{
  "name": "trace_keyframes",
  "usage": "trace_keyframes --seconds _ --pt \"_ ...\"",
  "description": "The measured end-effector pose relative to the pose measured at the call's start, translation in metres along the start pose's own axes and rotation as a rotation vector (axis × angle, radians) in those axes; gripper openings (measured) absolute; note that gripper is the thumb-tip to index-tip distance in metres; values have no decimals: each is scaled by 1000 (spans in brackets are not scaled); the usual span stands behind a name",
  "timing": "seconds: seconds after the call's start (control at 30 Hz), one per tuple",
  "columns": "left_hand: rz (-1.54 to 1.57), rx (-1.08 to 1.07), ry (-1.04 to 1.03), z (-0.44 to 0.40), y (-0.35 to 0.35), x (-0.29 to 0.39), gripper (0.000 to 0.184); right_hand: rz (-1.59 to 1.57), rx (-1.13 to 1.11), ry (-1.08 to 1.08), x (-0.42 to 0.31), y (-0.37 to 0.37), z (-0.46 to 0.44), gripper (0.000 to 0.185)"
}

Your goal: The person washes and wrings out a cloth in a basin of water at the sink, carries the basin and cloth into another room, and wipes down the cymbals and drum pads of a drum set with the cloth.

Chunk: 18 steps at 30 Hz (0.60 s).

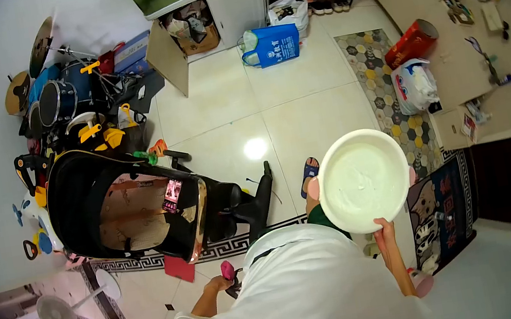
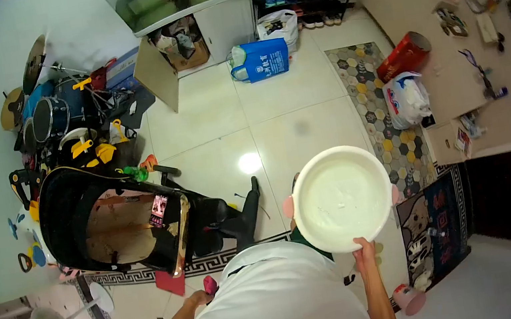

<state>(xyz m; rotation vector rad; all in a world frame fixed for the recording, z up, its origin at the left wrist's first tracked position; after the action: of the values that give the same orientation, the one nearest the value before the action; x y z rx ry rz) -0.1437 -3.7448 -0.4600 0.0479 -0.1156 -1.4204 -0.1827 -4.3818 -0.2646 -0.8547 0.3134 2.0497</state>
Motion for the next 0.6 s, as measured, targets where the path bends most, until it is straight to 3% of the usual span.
trace_keyframes --seconds 0.13,0.33,0.4,0.6 --pt "124 -98 112 46 17 101 56 108 -121 -48 -67 -28 -100 30" --pt "300 76 76 57 66 215 56 203 -235 -137 -153 -95 -230 29" --pt "362 104 40 55 77 241 57 234 -280 -185 -169 -121 -276 31" --pt "366 191 210 46 120 282 57 308 -275 -305 -164 -172 -398 42"
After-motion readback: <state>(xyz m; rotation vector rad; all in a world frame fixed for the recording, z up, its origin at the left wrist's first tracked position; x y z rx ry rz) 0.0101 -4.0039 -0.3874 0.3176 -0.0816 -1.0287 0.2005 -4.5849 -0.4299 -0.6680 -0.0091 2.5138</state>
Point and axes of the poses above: each hand's wrist, its own z-axis away from the middle knuckle, its own y-axis out of the back of the hand, x = y × z, the point moved 5 cm from there along -z, towards the middle knuckle, and after that the axes turned 8 degrees about z, right-handed, at the moved point
